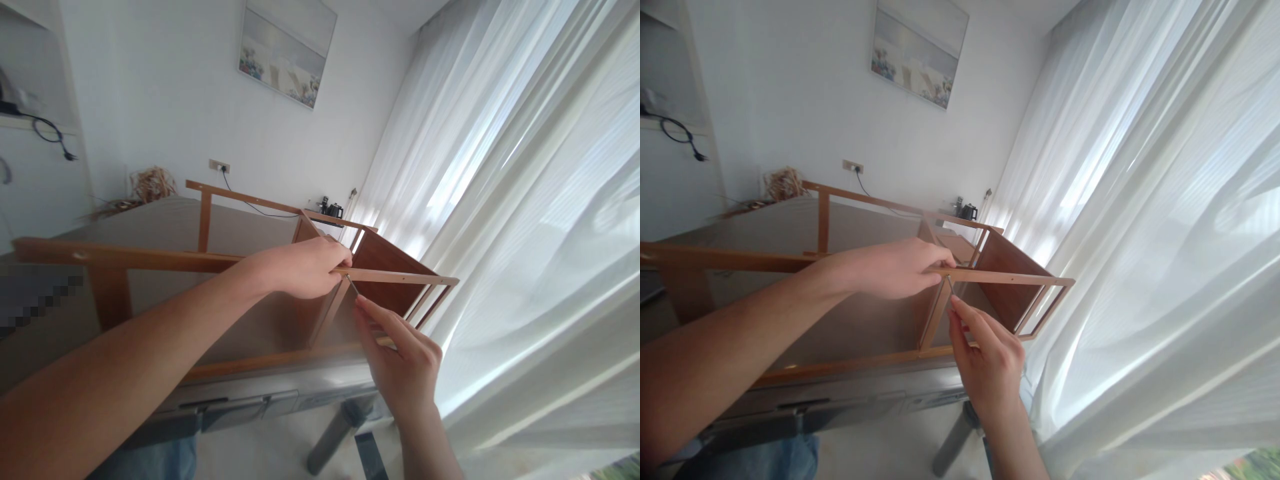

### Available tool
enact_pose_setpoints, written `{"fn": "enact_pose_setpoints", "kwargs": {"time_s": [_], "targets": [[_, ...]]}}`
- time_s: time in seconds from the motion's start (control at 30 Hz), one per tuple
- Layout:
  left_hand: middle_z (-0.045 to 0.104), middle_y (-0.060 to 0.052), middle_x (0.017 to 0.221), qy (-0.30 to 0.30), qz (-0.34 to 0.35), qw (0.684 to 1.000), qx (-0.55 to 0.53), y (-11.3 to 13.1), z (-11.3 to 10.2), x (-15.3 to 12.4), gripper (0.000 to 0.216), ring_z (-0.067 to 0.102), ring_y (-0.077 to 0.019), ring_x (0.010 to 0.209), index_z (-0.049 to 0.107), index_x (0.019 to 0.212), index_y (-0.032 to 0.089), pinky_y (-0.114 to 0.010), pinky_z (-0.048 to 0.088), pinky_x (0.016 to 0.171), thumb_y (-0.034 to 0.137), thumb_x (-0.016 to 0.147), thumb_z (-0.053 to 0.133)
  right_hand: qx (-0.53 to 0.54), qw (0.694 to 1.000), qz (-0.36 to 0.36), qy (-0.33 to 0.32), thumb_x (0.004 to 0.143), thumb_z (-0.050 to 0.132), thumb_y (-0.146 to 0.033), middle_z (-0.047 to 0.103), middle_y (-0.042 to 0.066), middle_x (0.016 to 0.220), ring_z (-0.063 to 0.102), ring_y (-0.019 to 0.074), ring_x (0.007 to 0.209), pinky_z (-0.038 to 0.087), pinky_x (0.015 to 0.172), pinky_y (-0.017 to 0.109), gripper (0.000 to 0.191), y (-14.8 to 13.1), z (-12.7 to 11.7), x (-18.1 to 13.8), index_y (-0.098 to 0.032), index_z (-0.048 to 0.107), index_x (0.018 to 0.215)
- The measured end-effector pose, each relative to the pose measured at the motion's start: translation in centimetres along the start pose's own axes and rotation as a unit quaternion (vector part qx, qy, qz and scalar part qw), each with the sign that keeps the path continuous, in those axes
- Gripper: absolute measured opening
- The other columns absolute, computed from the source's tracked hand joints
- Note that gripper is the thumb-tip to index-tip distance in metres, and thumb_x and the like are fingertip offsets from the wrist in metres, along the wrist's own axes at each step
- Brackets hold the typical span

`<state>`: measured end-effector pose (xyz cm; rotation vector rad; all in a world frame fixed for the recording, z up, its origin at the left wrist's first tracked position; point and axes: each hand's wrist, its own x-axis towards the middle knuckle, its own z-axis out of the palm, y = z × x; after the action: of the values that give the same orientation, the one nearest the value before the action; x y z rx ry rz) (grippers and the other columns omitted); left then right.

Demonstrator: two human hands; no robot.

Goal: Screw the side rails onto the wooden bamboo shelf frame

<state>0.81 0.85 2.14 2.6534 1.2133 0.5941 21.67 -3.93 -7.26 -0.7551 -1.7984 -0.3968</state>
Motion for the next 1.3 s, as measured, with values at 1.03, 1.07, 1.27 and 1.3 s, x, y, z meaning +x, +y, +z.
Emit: {"fn": "enact_pose_setpoints", "kwargs": {"time_s": [1.03,1.07,1.27,1.3], "targets": [[0.074,-0.003,0.102,-0.001,0.004,1.0,-0.006,0.0,0.1,0.0,0.022,0.066,-0.0177,0.083,0.069,0.104,0.023,-0.027,0.045,0.067,0.025,0.093,0.05,0.022,0.999,0.042,0.019,0.092,0.072,-0.015,0.075,0.004,0.097,0.07,0.013,0.075,0.059,0.063,0.023,0.01,-0.7,0.2,1.0,-0.021,0.078,0.097],[0.074,-0.004,0.102,-0.001,0.004,1.0,-0.003,0.0,0.1,0.0,0.022,0.066,-0.0177,0.082,0.069,0.104,0.023,-0.027,0.045,0.067,0.024,0.093,0.05,0.028,0.998,0.049,0.02,0.092,0.072,-0.015,0.075,0.004,0.097,0.07,0.013,0.075,0.059,0.063,0.023,0.01,-0.7,0.2,1.0,-0.021,0.079,0.097],[0.074,-0.004,0.101,0.001,0.006,1.0,0.001,-0.1,0.2,0.1,0.023,0.066,-0.0182,0.082,0.07,0.104,0.023,-0.028,0.045,0.067,0.025,0.093,0.05,0.03,0.996,0.074,0.036,0.092,0.073,-0.018,0.077,0.0,0.087,0.072,0.0126,0.066,0.058,0.059,0.023,0.012,-0.7,0.3,1.1,-0.023,0.078,0.101],[0.074,-0.004,0.101,0.001,0.005,1.0,0.0,-0.1,0.2,0.1,0.023,0.066,-0.0183,0.082,0.07,0.105,0.023,-0.028,0.045,0.067,0.025,0.093,0.05,0.022,0.996,0.074,0.041,0.092,0.073,-0.018,0.077,-0.001,0.085,0.072,0.0126,0.065,0.058,0.059,0.023,0.013,-0.6,0.4,1.1,-0.024,0.078,0.102]]}}
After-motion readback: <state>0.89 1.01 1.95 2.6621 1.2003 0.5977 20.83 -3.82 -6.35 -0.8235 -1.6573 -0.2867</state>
